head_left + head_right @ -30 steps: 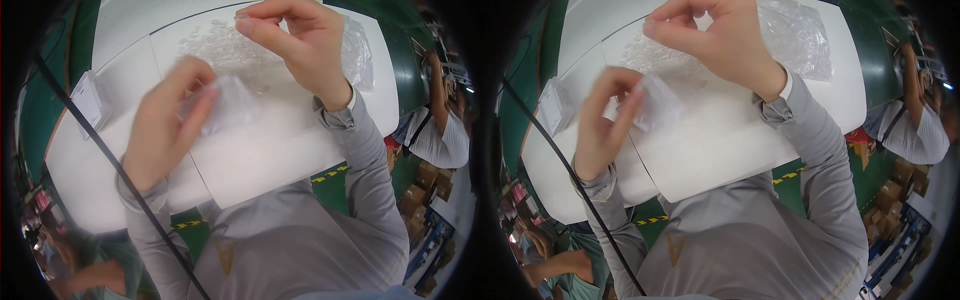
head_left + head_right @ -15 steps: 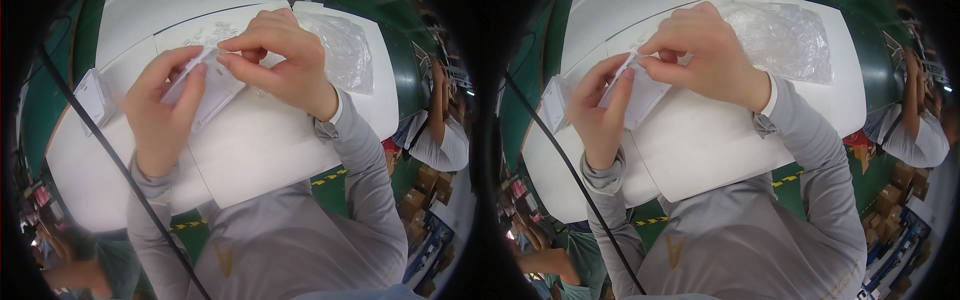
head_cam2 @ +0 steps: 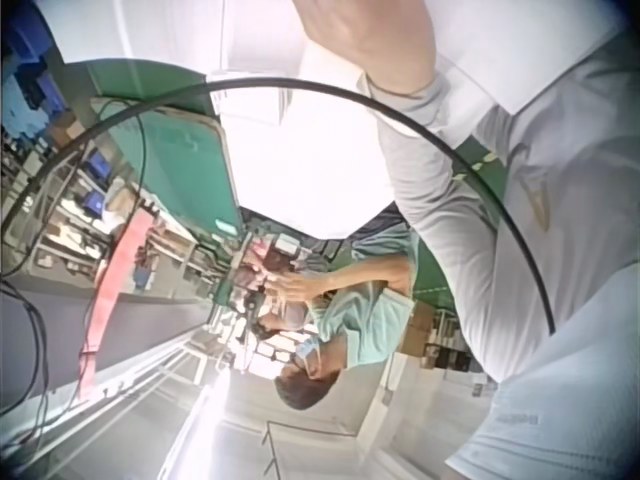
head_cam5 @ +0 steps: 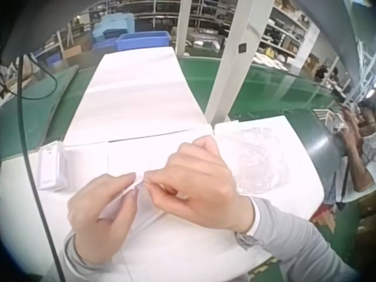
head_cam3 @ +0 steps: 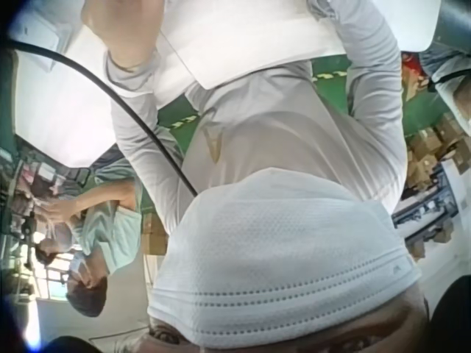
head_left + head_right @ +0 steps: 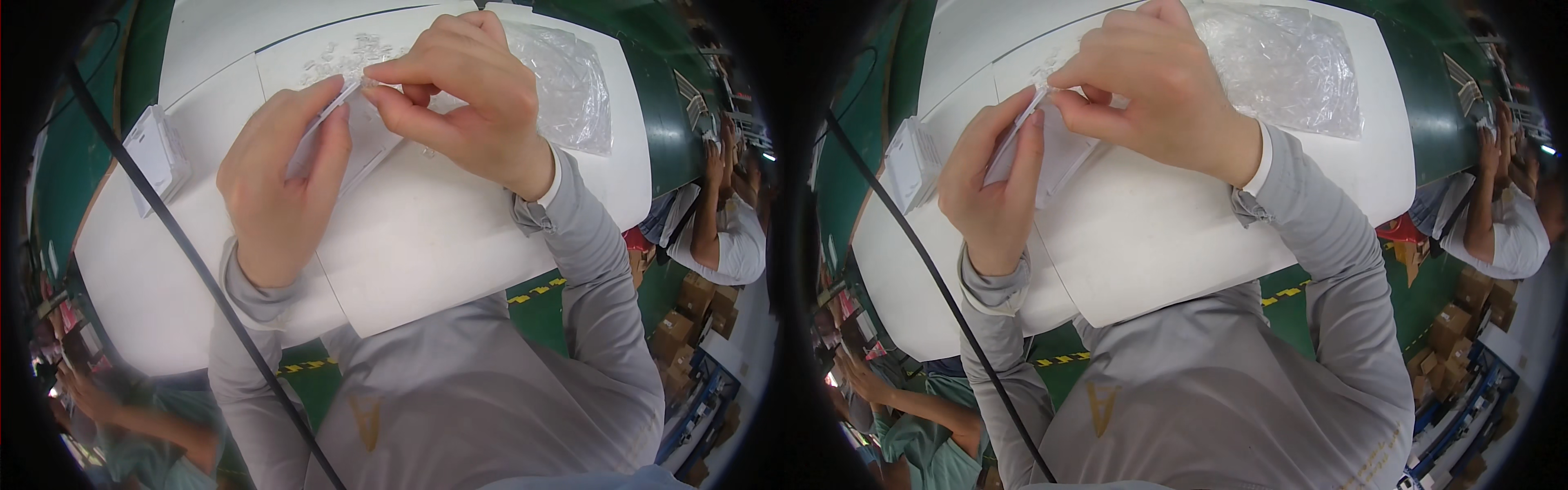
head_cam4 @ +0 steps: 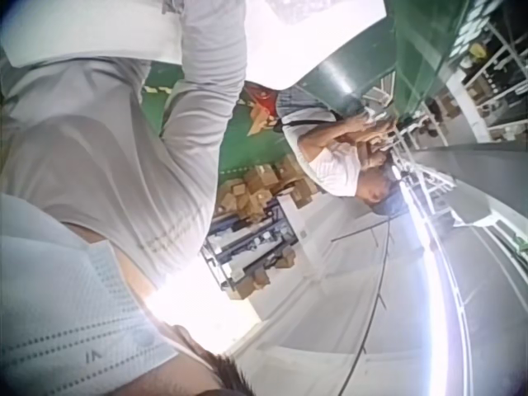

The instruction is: Assembling small white plastic housings by manually inserting transparent plastic components into them at a factory workbench.

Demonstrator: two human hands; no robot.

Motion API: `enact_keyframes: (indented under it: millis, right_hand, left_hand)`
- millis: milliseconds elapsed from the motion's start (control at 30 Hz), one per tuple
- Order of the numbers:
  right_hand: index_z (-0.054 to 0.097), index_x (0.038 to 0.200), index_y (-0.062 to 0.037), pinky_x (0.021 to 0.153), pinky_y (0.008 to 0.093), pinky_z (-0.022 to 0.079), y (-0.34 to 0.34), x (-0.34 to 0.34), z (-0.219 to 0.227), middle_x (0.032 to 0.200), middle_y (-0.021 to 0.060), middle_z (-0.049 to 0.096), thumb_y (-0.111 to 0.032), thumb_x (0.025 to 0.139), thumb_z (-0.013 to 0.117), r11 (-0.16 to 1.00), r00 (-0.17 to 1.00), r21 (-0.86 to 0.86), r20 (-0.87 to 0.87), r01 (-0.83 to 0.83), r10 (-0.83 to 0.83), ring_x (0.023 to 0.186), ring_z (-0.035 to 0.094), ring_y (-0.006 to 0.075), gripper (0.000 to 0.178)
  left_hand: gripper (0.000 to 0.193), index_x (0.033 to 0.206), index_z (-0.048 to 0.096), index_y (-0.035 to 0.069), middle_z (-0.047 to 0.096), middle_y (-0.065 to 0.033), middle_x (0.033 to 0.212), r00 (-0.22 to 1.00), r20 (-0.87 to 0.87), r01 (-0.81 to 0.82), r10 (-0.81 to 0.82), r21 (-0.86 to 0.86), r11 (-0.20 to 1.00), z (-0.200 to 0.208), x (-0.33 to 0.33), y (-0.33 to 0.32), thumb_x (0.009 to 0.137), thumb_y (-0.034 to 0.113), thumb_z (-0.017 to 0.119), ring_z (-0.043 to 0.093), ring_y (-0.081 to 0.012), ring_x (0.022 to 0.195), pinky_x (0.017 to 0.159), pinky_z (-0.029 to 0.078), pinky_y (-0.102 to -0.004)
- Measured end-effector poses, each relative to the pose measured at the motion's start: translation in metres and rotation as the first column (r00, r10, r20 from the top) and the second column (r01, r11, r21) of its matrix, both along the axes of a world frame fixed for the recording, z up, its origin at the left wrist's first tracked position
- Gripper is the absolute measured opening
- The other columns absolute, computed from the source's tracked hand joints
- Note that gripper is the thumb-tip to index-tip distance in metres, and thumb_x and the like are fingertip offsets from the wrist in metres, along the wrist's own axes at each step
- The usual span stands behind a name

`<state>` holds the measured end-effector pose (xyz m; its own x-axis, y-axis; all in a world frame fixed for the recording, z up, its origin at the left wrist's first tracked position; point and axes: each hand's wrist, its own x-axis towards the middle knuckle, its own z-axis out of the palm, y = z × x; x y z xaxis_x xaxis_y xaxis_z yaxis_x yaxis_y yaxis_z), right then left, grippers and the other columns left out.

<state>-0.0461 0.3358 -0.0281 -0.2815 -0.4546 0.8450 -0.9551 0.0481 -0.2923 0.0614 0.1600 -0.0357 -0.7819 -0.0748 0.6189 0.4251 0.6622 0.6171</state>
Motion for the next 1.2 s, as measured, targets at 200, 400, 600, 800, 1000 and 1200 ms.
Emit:
enact_keyframes:
  millis: [200,400,600,800,1000,1200]
  right_hand:
    - [0.074,0.089,-0.0086,0.064,0.0325,0.033,0.000,-0.005,0.004,0.067,-0.0005,0.056,-0.002,0.072,0.083,1.000,0.997,0.017,-0.073,0.000,0.001,0.062,0.053,0.0169,0.020]
    - [0.074,0.087,-0.0075,0.064,0.0326,0.034,0.004,-0.002,0.011,0.069,0.0014,0.059,-0.004,0.073,0.083,0.992,0.999,0.124,-0.047,-0.013,0.019,0.064,0.056,0.0179,0.017]
    - [0.078,0.093,-0.0116,0.071,0.0312,0.037,0.006,0.006,0.002,0.070,-0.0040,0.063,-0.004,0.076,0.083,0.971,0.955,0.152,0.262,-0.182,0.138,0.062,0.055,0.0111,0.019]
    - [0.072,0.095,-0.0086,0.071,0.0320,0.038,-0.003,0.018,-0.009,0.075,0.0004,0.060,-0.009,0.080,0.078,0.970,0.979,0.171,0.136,-0.174,0.152,0.069,0.056,0.0170,0.017]
    - [0.067,0.094,-0.0093,0.076,0.0362,0.041,-0.005,0.022,-0.015,0.085,0.0045,0.059,-0.020,0.089,0.067,0.783,0.933,0.514,0.120,-0.351,0.340,0.085,0.059,0.0227,0.012]
    - [0.065,0.094,-0.0090,0.079,0.0389,0.040,-0.009,0.027,-0.026,0.089,0.0052,0.060,-0.023,0.092,0.064,0.786,0.926,0.488,0.189,-0.378,0.328,0.088,0.058,0.0254,0.014]
  left_hand:
    - [0.028,0.110,0.072,0.001,0.068,-0.0142,0.088,0.998,-0.066,-0.013,0.010,-0.052,0.999,-0.003,-0.001,0.001,0.083,-0.007,0.073,0.067,-0.0293,0.078,0.070,0.054,-0.0342]
    - [0.031,0.111,0.072,0.000,0.067,-0.0147,0.086,0.996,-0.087,-0.024,0.018,-0.064,0.998,-0.005,0.003,0.007,0.082,-0.009,0.073,0.066,-0.0303,0.076,0.069,0.053,-0.0353]
    - [0.034,0.113,0.072,-0.003,0.067,-0.0145,0.086,0.978,-0.204,-0.066,0.038,-0.131,0.989,-0.005,0.012,0.011,0.081,-0.012,0.072,0.065,-0.0285,0.074,0.067,0.052,-0.0352]
    - [0.039,0.117,0.069,-0.007,0.072,-0.0177,0.099,0.960,-0.280,-0.115,-0.028,-0.482,0.869,-0.001,0.042,-0.006,0.079,-0.015,0.071,0.069,-0.0325,0.088,0.076,0.053,-0.0369]
    - [0.033,0.117,0.070,-0.001,0.074,-0.0112,0.115,1.000,-0.019,-0.024,0.015,-0.703,0.710,-0.012,0.088,-0.024,0.084,-0.001,0.072,0.070,-0.0314,0.111,0.096,0.050,-0.0416]
    - [0.047,0.121,0.072,0.006,0.065,-0.0157,0.133,0.971,0.240,0.159,-0.012,-0.605,0.780,-0.012,0.105,-0.012,0.075,0.006,0.068,0.060,-0.0366,0.124,0.103,0.046,-0.0495]
